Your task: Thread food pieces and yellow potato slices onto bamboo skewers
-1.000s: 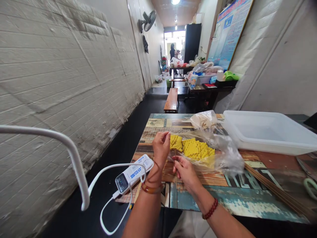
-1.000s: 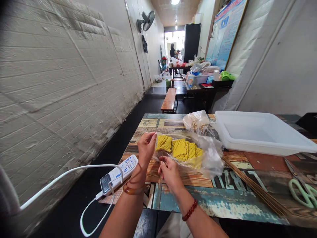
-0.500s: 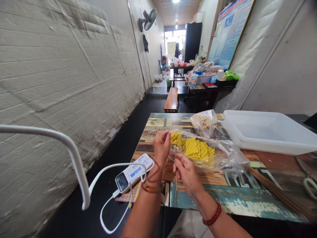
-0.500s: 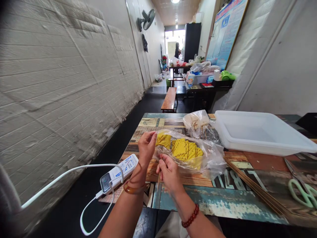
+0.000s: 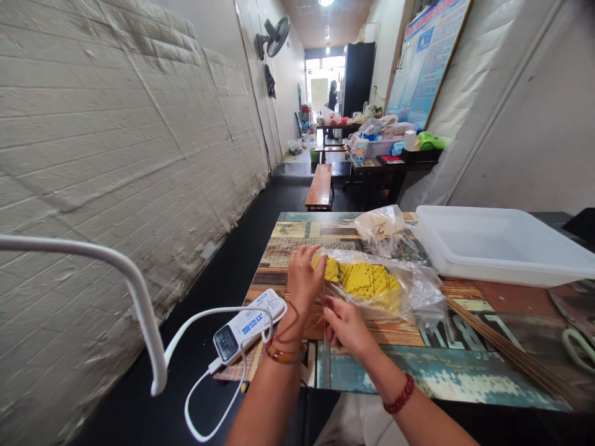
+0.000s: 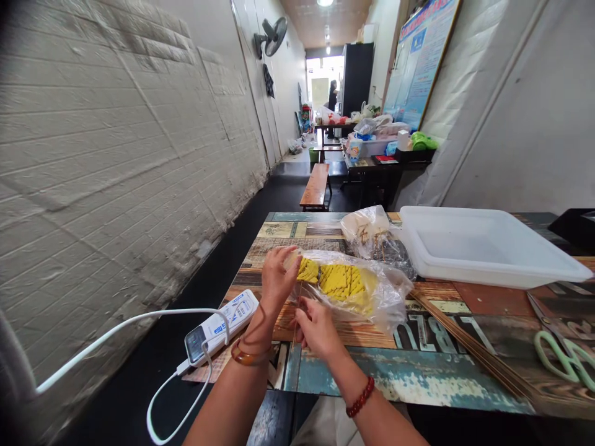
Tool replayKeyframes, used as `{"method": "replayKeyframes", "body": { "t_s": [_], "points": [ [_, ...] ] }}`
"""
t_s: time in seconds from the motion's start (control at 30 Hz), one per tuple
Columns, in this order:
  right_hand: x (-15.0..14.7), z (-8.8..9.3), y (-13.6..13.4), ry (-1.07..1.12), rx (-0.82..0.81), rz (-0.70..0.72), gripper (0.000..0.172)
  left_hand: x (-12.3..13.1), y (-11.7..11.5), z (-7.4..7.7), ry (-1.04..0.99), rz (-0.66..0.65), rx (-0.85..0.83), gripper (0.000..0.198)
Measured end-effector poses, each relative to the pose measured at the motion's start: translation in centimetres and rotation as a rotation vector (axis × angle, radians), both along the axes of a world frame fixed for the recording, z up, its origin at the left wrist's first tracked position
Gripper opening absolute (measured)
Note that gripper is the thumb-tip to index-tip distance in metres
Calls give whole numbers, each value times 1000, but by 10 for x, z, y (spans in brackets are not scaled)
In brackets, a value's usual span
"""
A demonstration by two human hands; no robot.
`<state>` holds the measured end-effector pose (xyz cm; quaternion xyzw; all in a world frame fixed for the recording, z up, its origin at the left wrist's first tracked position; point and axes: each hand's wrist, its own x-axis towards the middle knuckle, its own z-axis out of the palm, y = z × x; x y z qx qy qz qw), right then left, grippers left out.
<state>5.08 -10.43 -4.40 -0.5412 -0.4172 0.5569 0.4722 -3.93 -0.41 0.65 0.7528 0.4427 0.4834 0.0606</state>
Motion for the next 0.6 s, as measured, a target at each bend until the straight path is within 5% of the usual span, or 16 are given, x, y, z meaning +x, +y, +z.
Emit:
{"method": "replayKeyframes", "body": {
  "t_s": [0.17,0.27,0.4,0.6],
  "points": [
    [26,5,-32,-404,321,-76,34,8,-22,11,34,48,222,27],
    [45,4,-47,-454,325,-165,31,19,-37,7,113,-133,307,11],
    [70,-10,-56,-393,251,-294,36,36,-42,-10,301,-434,179,18],
    [86,-20,-59,-261,219,-372,39,44,-15,-29,310,-230,-123,21]
  ]
}}
